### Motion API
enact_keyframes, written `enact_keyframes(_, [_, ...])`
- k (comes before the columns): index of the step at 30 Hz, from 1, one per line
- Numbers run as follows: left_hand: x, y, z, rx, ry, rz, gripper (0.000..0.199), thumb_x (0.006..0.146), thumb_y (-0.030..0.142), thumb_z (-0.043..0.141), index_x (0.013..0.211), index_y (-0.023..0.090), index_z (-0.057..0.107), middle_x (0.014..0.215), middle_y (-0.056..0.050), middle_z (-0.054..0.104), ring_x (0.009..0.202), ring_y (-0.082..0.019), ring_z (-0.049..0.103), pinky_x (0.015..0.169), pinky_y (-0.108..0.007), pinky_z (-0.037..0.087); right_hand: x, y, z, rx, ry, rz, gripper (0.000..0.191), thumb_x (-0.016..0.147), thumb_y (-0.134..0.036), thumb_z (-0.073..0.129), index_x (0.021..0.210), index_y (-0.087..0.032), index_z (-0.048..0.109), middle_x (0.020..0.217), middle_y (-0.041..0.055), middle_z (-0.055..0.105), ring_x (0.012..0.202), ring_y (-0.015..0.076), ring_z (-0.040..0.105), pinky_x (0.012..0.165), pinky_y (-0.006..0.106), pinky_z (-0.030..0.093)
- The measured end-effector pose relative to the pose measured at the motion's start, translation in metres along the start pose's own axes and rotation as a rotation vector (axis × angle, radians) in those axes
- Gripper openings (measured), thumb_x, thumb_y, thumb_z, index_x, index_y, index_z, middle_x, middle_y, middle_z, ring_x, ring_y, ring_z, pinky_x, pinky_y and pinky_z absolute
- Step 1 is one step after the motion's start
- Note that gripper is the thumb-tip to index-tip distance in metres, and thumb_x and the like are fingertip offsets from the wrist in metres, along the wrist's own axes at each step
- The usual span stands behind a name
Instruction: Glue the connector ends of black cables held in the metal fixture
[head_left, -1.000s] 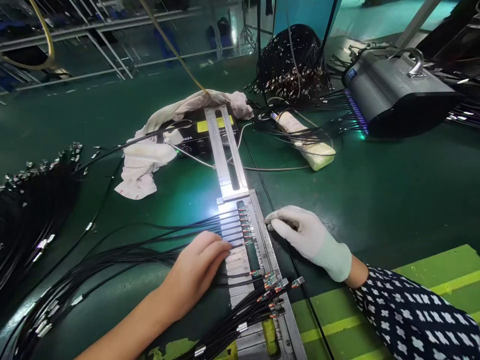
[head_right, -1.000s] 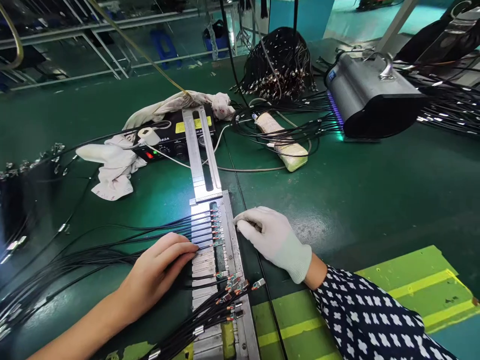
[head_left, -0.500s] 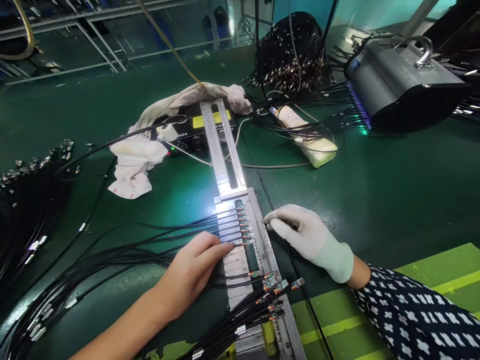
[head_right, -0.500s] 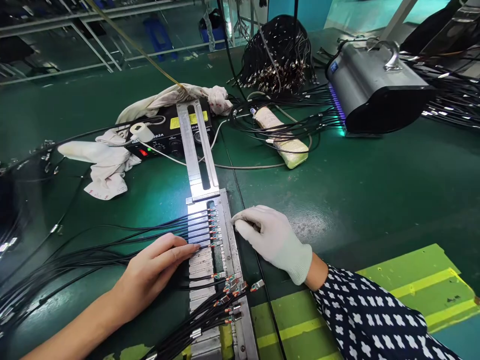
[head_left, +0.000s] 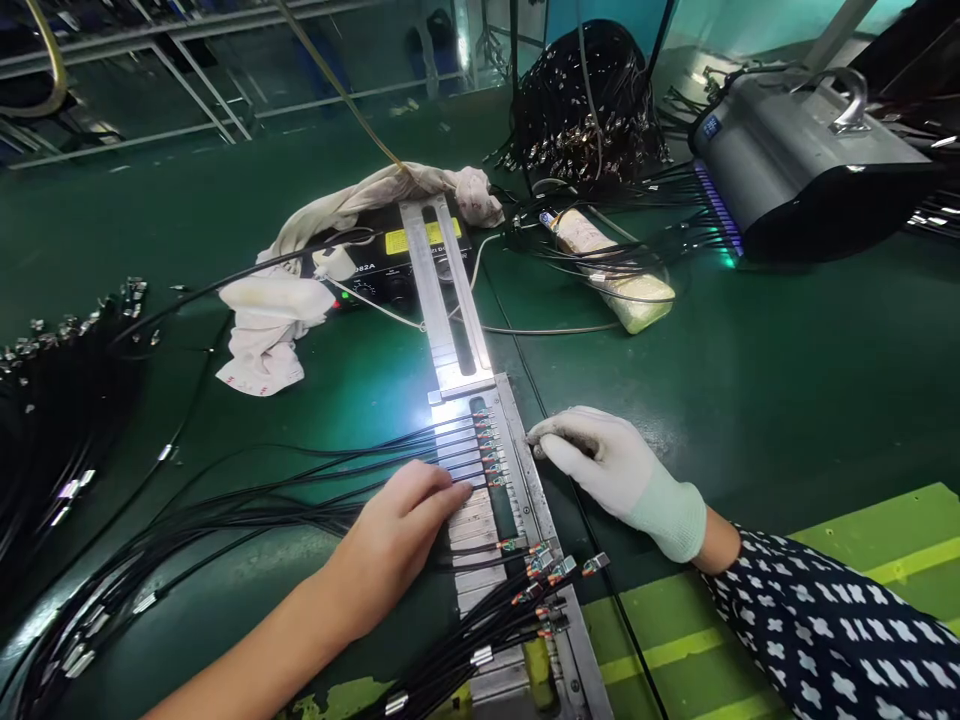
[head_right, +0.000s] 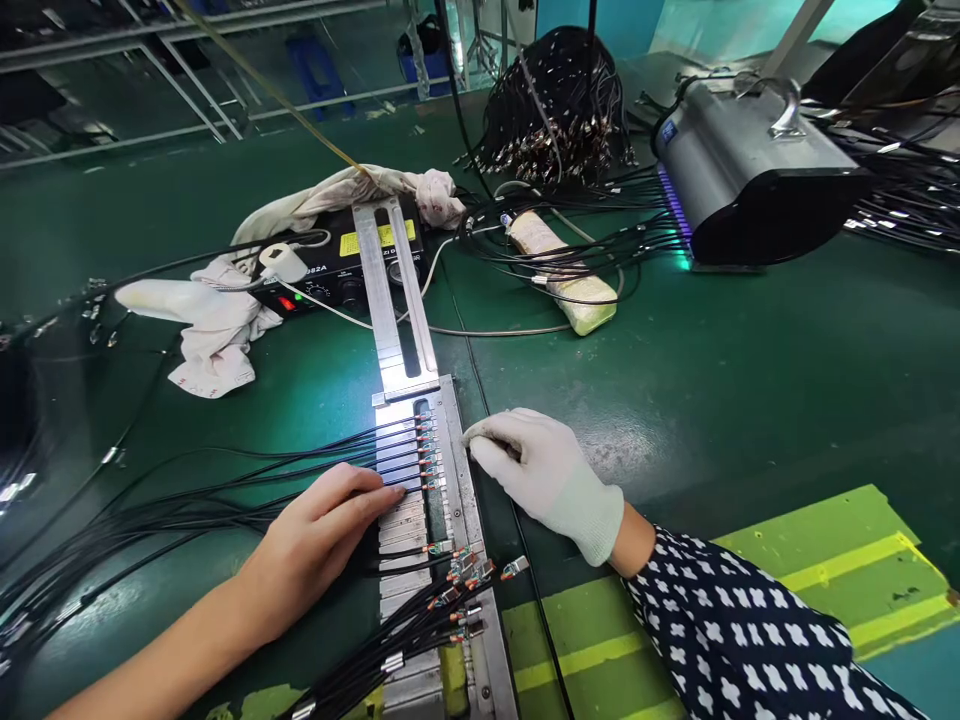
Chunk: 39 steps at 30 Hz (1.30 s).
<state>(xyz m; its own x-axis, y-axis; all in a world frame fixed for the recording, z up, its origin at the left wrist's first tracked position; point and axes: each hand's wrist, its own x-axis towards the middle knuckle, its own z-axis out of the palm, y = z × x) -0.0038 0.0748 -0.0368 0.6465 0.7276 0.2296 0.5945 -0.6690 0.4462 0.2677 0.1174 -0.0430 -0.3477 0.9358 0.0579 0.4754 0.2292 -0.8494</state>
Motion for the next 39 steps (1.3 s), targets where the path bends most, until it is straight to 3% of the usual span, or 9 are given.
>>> enact_keyframes(3, [-0.007, 0.004, 0.003, 0.130, 0.036, -0.028, 0.036, 0.093, 0.003, 0.046, 0.125, 0.017, 0.053, 0.097, -0.007, 0.050, 0.085, -0.017, 0.045, 0.073, -0.031, 0.041, 0.000, 0.001, 0.000, 0.002, -0.001, 0.000, 0.017, 0.093, -0.026, 0.054, 0.095, -0.025, 0.071, 0.092, 0.0002, 0.070, 0.087, 0.0191, 0.063, 0.080, 0.033, 0.049])
enact_keyframes(7, [-0.012, 0.009, 0.002, 0.221, -0.011, -0.029, 0.037, 0.095, 0.006, 0.040, 0.128, 0.016, 0.052, 0.088, -0.006, 0.053, 0.079, -0.018, 0.043, 0.067, -0.032, 0.036, 0.000, 0.002, 0.002, 0.008, 0.013, 0.018, 0.018, 0.093, -0.027, 0.053, 0.094, -0.025, 0.071, 0.093, 0.0000, 0.071, 0.087, 0.0191, 0.064, 0.080, 0.033, 0.049])
enact_keyframes(11, [0.001, 0.014, -0.001, 0.262, -0.040, -0.013, 0.030, 0.097, 0.012, 0.036, 0.115, 0.017, 0.060, 0.084, -0.005, 0.057, 0.077, -0.019, 0.046, 0.067, -0.034, 0.034, 0.001, 0.003, 0.004, 0.035, 0.016, 0.033, 0.020, 0.093, -0.029, 0.052, 0.095, -0.024, 0.071, 0.094, 0.0007, 0.072, 0.088, 0.0204, 0.065, 0.080, 0.034, 0.050])
enact_keyframes(16, [0.020, 0.018, 0.006, 0.393, -0.097, 0.106, 0.036, 0.095, 0.014, 0.037, 0.122, 0.016, 0.060, 0.089, -0.009, 0.061, 0.078, -0.021, 0.049, 0.067, -0.036, 0.035, -0.001, 0.002, 0.006, 0.037, 0.017, -0.013, 0.022, 0.094, -0.032, 0.051, 0.097, -0.021, 0.070, 0.094, 0.0020, 0.073, 0.087, 0.0206, 0.066, 0.080, 0.034, 0.052])
enact_keyframes(24, [0.015, 0.018, 0.015, 0.315, 0.010, -0.024, 0.036, 0.095, 0.014, 0.038, 0.121, 0.022, 0.063, 0.089, -0.007, 0.058, 0.081, -0.020, 0.052, 0.067, -0.033, 0.040, -0.002, 0.001, 0.009, 0.076, 0.032, -0.030, 0.022, 0.092, -0.031, 0.051, 0.094, -0.020, 0.070, 0.091, 0.0034, 0.073, 0.085, 0.0202, 0.067, 0.080, 0.033, 0.053])
enact_keyframes(29, [0.012, 0.020, 0.016, 0.305, 0.083, -0.098, 0.031, 0.097, 0.015, 0.037, 0.115, 0.015, 0.062, 0.090, -0.008, 0.058, 0.082, -0.020, 0.052, 0.071, -0.033, 0.042, -0.003, -0.003, 0.006, 0.112, 0.019, -0.024, 0.023, 0.093, -0.030, 0.050, 0.095, -0.019, 0.070, 0.090, 0.0036, 0.074, 0.084, 0.0195, 0.068, 0.079, 0.032, 0.053])
enact_keyframes(36, [0.012, 0.018, 0.015, 0.368, 0.007, 0.007, 0.038, 0.095, 0.014, 0.037, 0.124, 0.022, 0.061, 0.088, -0.007, 0.058, 0.079, -0.021, 0.051, 0.071, -0.035, 0.040, -0.002, -0.001, 0.008, 0.124, 0.012, -0.021, 0.023, 0.094, -0.031, 0.049, 0.093, -0.019, 0.069, 0.090, 0.0037, 0.073, 0.084, 0.0193, 0.068, 0.080, 0.032, 0.053])
enact_keyframes(39, [0.011, 0.020, 0.013, 0.390, -0.006, -0.008, 0.036, 0.094, 0.015, 0.041, 0.121, 0.021, 0.063, 0.088, -0.008, 0.059, 0.080, -0.022, 0.051, 0.070, -0.034, 0.039, -0.002, 0.002, 0.008, 0.109, 0.002, -0.029, 0.024, 0.095, -0.031, 0.048, 0.095, -0.019, 0.068, 0.089, 0.0032, 0.073, 0.084, 0.0190, 0.068, 0.079, 0.032, 0.053])
